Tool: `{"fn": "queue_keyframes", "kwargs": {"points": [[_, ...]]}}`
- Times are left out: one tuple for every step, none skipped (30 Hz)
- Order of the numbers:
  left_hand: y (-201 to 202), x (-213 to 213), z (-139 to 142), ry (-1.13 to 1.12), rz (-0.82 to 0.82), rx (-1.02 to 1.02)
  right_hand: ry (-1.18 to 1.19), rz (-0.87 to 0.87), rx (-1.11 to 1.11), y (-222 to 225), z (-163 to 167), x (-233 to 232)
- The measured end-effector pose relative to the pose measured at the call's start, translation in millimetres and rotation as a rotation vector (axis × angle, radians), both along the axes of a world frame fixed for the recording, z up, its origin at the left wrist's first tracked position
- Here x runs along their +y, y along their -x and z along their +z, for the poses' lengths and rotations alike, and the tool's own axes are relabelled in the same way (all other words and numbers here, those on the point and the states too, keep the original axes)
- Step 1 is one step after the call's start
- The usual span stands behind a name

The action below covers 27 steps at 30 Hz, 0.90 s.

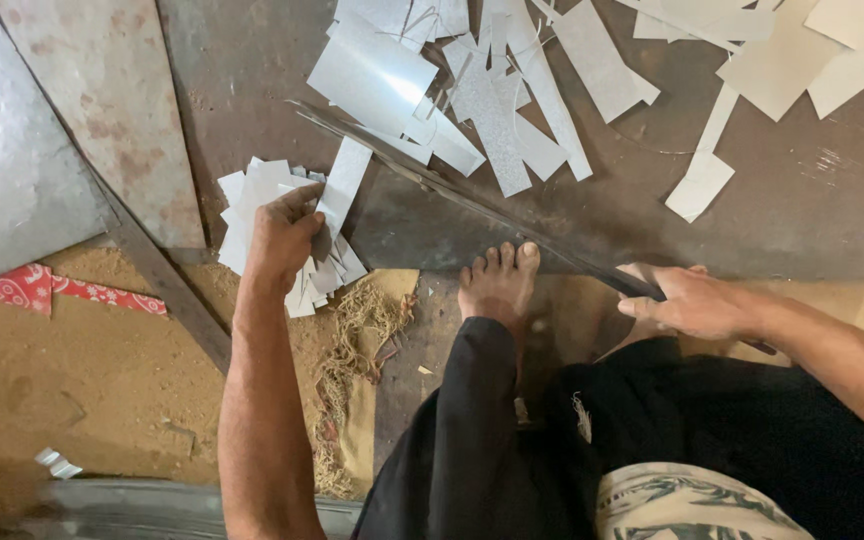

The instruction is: The person sits on the floor of a workshop and cuts thin metal sheets into narrow strips using a large hand-lever shear, feeding each sheet under the blade and pressing the long lever down with one hand. Cut strips are stacked in a pile beside the shear, and offcut scraps are pushed aside.

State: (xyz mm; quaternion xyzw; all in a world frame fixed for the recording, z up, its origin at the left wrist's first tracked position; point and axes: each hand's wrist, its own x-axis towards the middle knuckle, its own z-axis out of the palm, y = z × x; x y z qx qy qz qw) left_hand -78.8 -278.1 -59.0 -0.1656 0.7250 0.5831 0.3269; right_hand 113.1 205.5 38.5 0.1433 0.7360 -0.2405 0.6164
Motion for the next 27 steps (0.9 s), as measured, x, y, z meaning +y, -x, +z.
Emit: {"fn": "queue_keyframes", "kwargs": {"points": [[0,0,-1,-0.003,-0.007,0.012,0.024,0.018,0.063,-3,-7,2],[-1,0,-2,-0.006,-0.013,0.023,0.046,0.038,0.126,-6,-15,2],[-2,-1,-2,-0.002,-0.017,0.016,0.067,0.057,0.19,-9,-22,1],[-2,0,-1,-0.002,-0.024,0.012,0.024,0.075,0.171,-11,-28,-2],[-1,1,1,-0.003,-0.034,0.008,-0.021,0.09,0.153,-13,-32,-7],[-2,1,6,0.054,-0.057,-0.003,-0.066,0.103,0.135,-14,-34,-10],[-3,2,13,0.105,-0.09,-0.006,-0.057,0.146,0.316,-14,-33,-14],[-2,6,24,0.077,-0.109,0.049,-0.071,0.176,0.508,-12,-30,-16],[1,10,37,0.073,-0.059,0.01,-0.062,0.109,0.378,-4,-29,-17],[1,16,50,0.147,0.031,-0.03,-0.036,0.042,0.232,0,-26,-17],[-6,17,71,0.303,-0.052,0.062,-0.019,0.018,0.341,4,-22,-16],[-8,24,89,0.429,-0.116,0.179,-0.015,-0.001,0.466,11,-19,-11],[-10,35,105,0.516,-0.152,0.302,-0.018,-0.066,0.403,19,-17,-4],[-14,45,119,0.542,-0.169,0.402,-0.009,-0.134,0.332,26,-16,3],[-21,53,134,0.576,-0.188,0.497,-0.05,-0.103,0.423,28,-16,11],[-33,65,145,0.6,-0.212,0.566,-0.091,-0.061,0.509,30,-17,20],[-44,87,144,0.583,-0.24,0.576,-0.107,-0.066,0.607,30,-19,28],[-57,108,142,0.565,-0.272,0.586,-0.121,-0.068,0.704,30,-23,37],[-71,124,144,0.553,-0.332,0.575,-0.137,-0.069,0.804,31,-27,45],[-74,140,142,0.512,-0.366,0.578,-0.166,-0.13,0.871,31,-31,56],[-88,161,138,0.48,-0.42,0.57,-0.196,-0.19,0.938,32,-35,68],[-99,181,134,0.452,-0.471,0.561,-0.225,-0.244,1.003,33,-38,80],[-110,198,131,0.437,-0.512,0.562,-0.257,-0.267,0.999,33,-41,92],[-120,218,130,0.405,-0.549,0.561,-0.292,-0.29,0.994,32,-40,105],[-128,240,124,0.369,-0.601,0.537,-0.336,-0.318,0.986,28,-39,120],[-134,258,123,0.346,-0.64,0.549,-0.327,-0.309,0.929,22,-36,131],[-139,276,122,0.315,-0.684,0.548,-0.324,-0.311,0.869,13,-31,140]]}}
